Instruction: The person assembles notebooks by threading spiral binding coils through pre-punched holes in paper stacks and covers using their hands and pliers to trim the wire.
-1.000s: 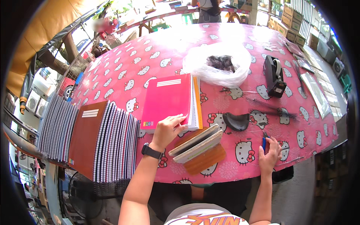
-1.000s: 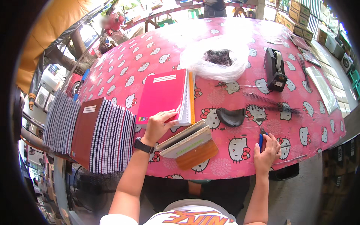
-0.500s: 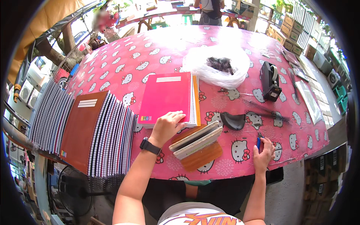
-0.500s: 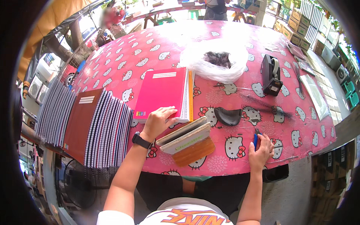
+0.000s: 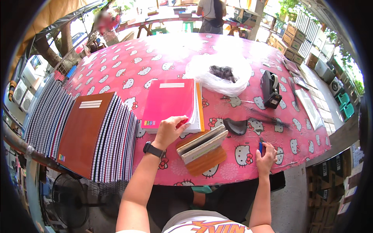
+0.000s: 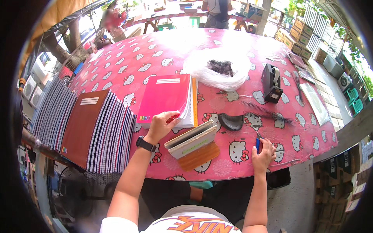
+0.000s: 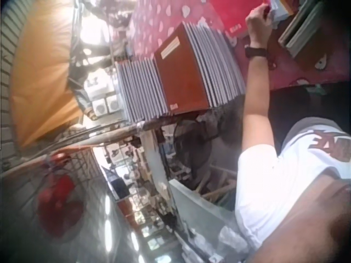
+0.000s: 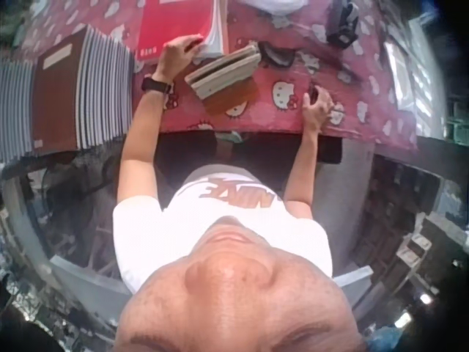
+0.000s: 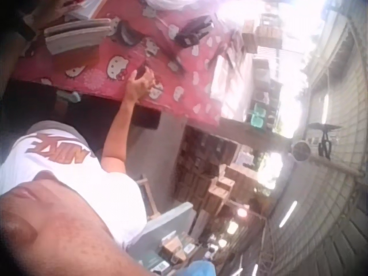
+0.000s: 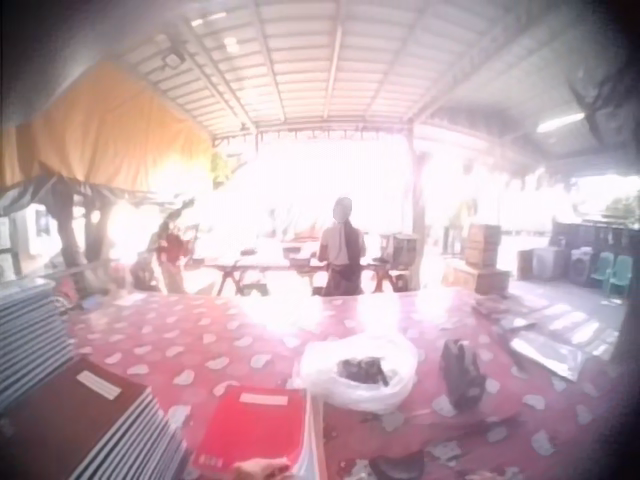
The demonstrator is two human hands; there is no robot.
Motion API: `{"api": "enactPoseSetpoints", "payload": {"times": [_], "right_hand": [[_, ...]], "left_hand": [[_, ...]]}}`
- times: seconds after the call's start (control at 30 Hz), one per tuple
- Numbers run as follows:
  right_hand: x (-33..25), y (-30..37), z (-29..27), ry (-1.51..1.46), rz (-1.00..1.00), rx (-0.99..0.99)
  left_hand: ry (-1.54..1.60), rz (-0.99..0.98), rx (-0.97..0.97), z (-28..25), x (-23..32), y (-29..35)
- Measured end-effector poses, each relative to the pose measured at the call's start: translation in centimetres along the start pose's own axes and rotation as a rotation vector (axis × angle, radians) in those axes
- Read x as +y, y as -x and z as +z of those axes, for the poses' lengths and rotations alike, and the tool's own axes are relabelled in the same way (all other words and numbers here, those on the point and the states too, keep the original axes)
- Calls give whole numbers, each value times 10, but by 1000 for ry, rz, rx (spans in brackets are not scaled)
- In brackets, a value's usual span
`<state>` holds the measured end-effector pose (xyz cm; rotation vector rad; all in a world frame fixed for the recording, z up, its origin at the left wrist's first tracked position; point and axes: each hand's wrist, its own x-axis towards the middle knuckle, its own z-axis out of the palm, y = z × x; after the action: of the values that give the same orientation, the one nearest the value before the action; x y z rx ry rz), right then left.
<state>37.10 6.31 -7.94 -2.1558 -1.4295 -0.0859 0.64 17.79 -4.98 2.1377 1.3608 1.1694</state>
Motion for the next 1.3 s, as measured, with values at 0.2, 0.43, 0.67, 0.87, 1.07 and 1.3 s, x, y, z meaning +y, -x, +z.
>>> {"api": "enactPoseSetpoints", "payload": {"times": [0.2, 0.43, 0.67, 0.87, 1.07, 1.3], "right_hand": [[2, -1, 6, -28, -61, 57], [2, -2, 3, -29, -62, 84], [3, 0, 4, -22, -40, 64], [2, 0, 4, -46, -36, 73], [-1, 0, 1, -41, -38, 57], [-1, 1, 2, 2, -30, 51]], "left_hand": [[-33, 107, 123, 3, -6, 4], [86, -30, 126, 2, 4, 4], [-372, 262, 187, 15, 10, 13], [-470, 248, 160, 22, 12, 14], [-437, 268, 119, 19, 14, 15], [-343, 250, 201, 15, 6, 13]]}}
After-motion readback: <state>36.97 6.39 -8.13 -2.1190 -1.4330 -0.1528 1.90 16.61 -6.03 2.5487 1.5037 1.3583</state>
